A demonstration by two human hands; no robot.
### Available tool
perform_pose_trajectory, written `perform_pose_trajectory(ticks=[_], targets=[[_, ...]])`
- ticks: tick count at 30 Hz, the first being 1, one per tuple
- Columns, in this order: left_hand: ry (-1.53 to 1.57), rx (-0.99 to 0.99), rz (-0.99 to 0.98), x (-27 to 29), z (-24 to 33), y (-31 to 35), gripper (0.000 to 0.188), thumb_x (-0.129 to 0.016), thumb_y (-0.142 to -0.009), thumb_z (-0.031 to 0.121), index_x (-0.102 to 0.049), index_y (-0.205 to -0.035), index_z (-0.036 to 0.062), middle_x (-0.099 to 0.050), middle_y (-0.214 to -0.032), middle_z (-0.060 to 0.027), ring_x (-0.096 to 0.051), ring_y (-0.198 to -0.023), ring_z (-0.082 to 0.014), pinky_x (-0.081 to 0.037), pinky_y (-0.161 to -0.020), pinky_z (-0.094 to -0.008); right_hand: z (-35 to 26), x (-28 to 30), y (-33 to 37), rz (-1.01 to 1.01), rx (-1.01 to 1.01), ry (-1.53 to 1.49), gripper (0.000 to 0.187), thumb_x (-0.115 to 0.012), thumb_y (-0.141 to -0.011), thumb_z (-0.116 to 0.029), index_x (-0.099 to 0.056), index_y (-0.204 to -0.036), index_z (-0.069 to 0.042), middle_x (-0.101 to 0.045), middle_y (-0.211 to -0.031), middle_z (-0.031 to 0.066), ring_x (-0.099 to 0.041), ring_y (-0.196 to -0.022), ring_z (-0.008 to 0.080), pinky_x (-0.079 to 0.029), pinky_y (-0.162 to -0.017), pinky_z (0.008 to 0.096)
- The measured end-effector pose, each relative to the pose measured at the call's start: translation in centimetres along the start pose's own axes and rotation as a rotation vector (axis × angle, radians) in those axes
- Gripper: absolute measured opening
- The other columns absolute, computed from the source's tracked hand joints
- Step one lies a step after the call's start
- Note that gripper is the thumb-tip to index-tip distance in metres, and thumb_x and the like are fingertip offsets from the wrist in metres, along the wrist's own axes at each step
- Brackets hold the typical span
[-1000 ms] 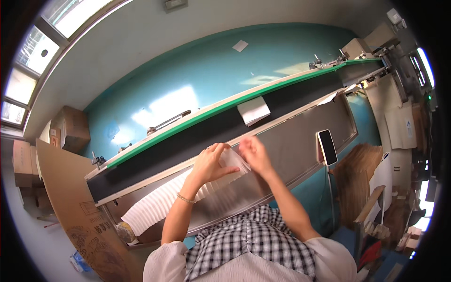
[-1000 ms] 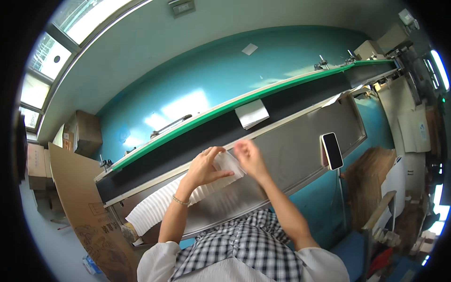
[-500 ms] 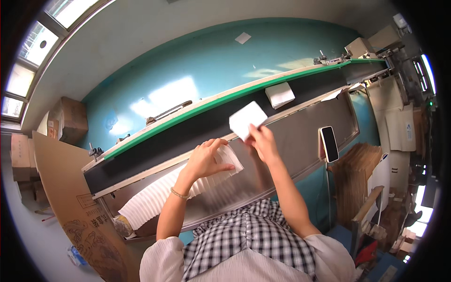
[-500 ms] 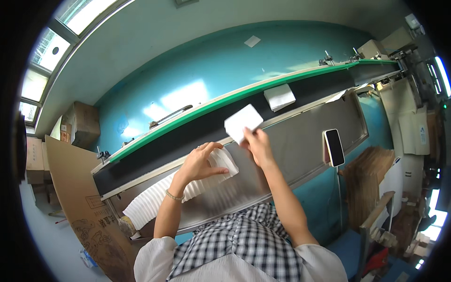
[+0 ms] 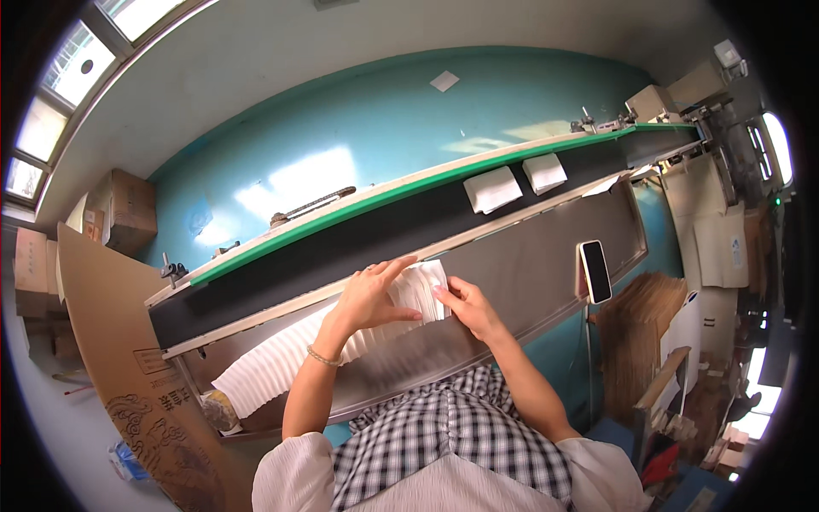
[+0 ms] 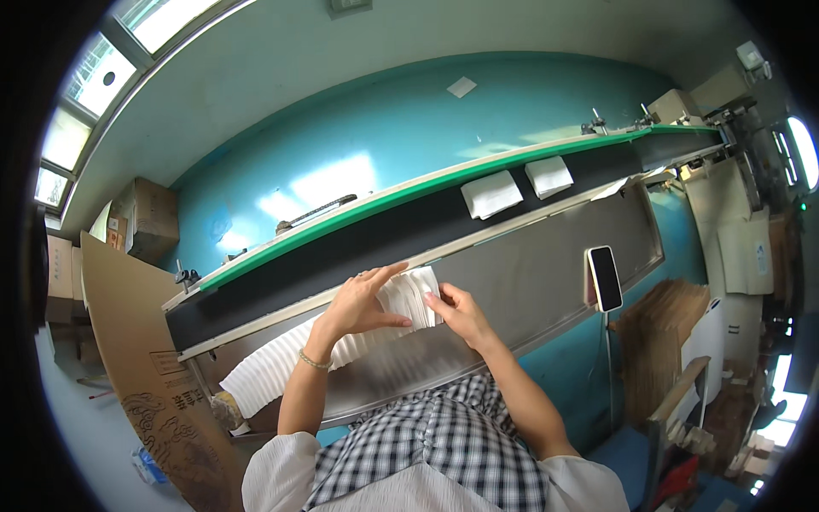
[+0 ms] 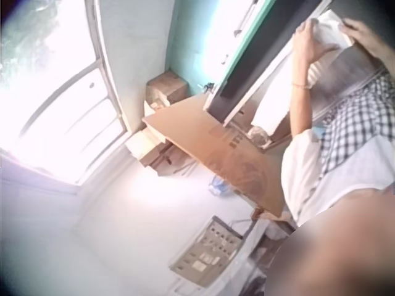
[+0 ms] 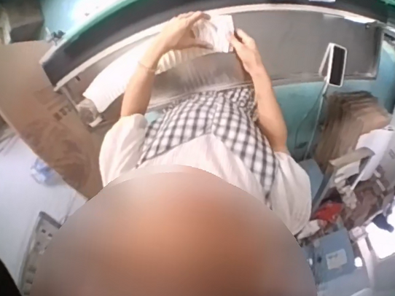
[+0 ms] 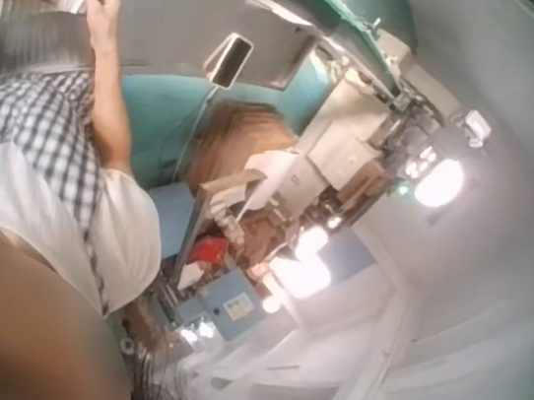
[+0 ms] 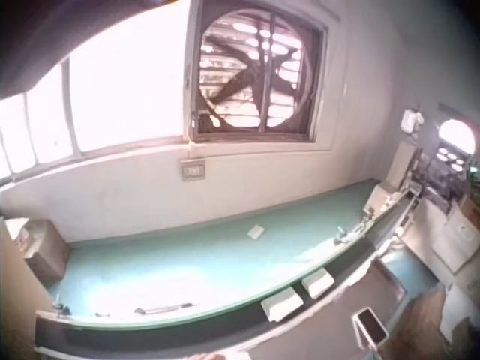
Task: Picking up, sorting, and aligning stacks of small white paper cards on a workspace and conveyor belt.
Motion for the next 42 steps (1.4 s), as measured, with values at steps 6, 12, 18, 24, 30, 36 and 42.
perform_pose_trajectory(ticks=[6,12,18,24,30,36,42], targets=[[-0.017,0.006,-0.01,-0.9,-1.1,0.1,0.076,-0.085,-0.064,0.056,-0.061,-0.122,0.0133,-0.066,-0.12,-0.0114,-0.061,-0.115,-0.0347,-0.048,-0.091,-0.0485,-0.3,3.5,-2.7,0.105,0.113,0.175,0.02,-0.065,-0.091,-0.006,-0.06,-0.107,0.003,-0.069,-0.094,0.0082,-0.066,-0.081,0.0123,-0.053,-0.072,0.0265],[-0.014,0.003,-0.027,-0.5,-1.2,-0.3,0.085,-0.084,-0.063,0.059,-0.057,-0.129,0.0133,-0.065,-0.122,-0.0127,-0.063,-0.113,-0.0351,-0.05,-0.088,-0.0489,-0.6,2.6,-4.9,0.173,0.116,0.084,0.028,-0.06,-0.101,-0.027,-0.057,-0.116,-0.004,-0.068,-0.1,0.0105,-0.068,-0.087,0.0158,-0.055,-0.071,0.0284],[-0.067,-0.06,0.036,1.0,-0.1,0.7,0.086,-0.087,-0.065,0.052,-0.057,-0.133,0.009,-0.067,-0.118,-0.0173,-0.066,-0.104,-0.0368,-0.053,-0.089,-0.0428,0.2,-1.4,-1.9,0.11,0.108,0.129,0.03,-0.068,-0.096,-0.026,-0.065,-0.11,0.0,-0.066,-0.097,0.0046,-0.06,-0.082,0.0096,-0.048,-0.073,0.0249],[-0.034,0.005,0.035,0.5,-1.5,0.8,0.072,-0.087,-0.066,0.051,-0.061,-0.119,0.009,-0.068,-0.114,-0.0158,-0.066,-0.101,-0.0355,-0.053,-0.089,-0.0425,1.3,1.7,-2.7,0.079,0.064,0.196,0.025,-0.064,-0.098,-0.021,-0.063,-0.109,0.002,-0.068,-0.092,0.0035,-0.06,-0.079,0.0082,-0.049,-0.07,0.0248],[-0.059,-0.05,0.071,1.0,-0.8,1.0,0.077,-0.086,-0.065,0.055,-0.06,-0.121,0.0095,-0.069,-0.113,-0.0156,-0.067,-0.097,-0.0374,-0.054,-0.085,-0.0428,-0.5,0.9,-5.9,0.052,0.292,0.038,0.026,-0.066,-0.098,-0.026,-0.062,-0.112,-0.004,-0.067,-0.09,0.0054,-0.062,-0.07,0.01,-0.051,-0.06,0.027],[-0.095,-0.028,0.093,1.7,-1.0,2.4,0.079,-0.087,-0.064,0.054,-0.06,-0.124,0.0106,-0.068,-0.118,-0.0164,-0.066,-0.105,-0.037,-0.054,-0.089,-0.0433,0.8,-2.7,-2.4,0.063,0.143,0.168,0.033,-0.069,-0.095,-0.027,-0.063,-0.115,-0.002,-0.066,-0.096,0.0042,-0.057,-0.081,0.0052,-0.05,-0.069,0.0274],[-0.025,0.055,0.067,1.4,-2.7,2.5,0.071,-0.084,-0.066,0.056,-0.062,-0.118,0.0136,-0.067,-0.116,-0.0104,-0.063,-0.11,-0.034,-0.049,-0.092,-0.0466,1.0,-0.1,-3.3,0.008,-0.041,0.211,0.021,-0.062,-0.099,-0.021,-0.064,-0.102,-0.001,-0.068,-0.088,0.0027,-0.058,-0.076,0.0051,-0.046,-0.061,0.0243]])
Point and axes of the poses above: each hand's wrist, its own y-axis away from the middle knuckle, its own x-axis out of the back of the hand, z = x × y, the point moved 10 cm from there along -y, towards the middle knuckle
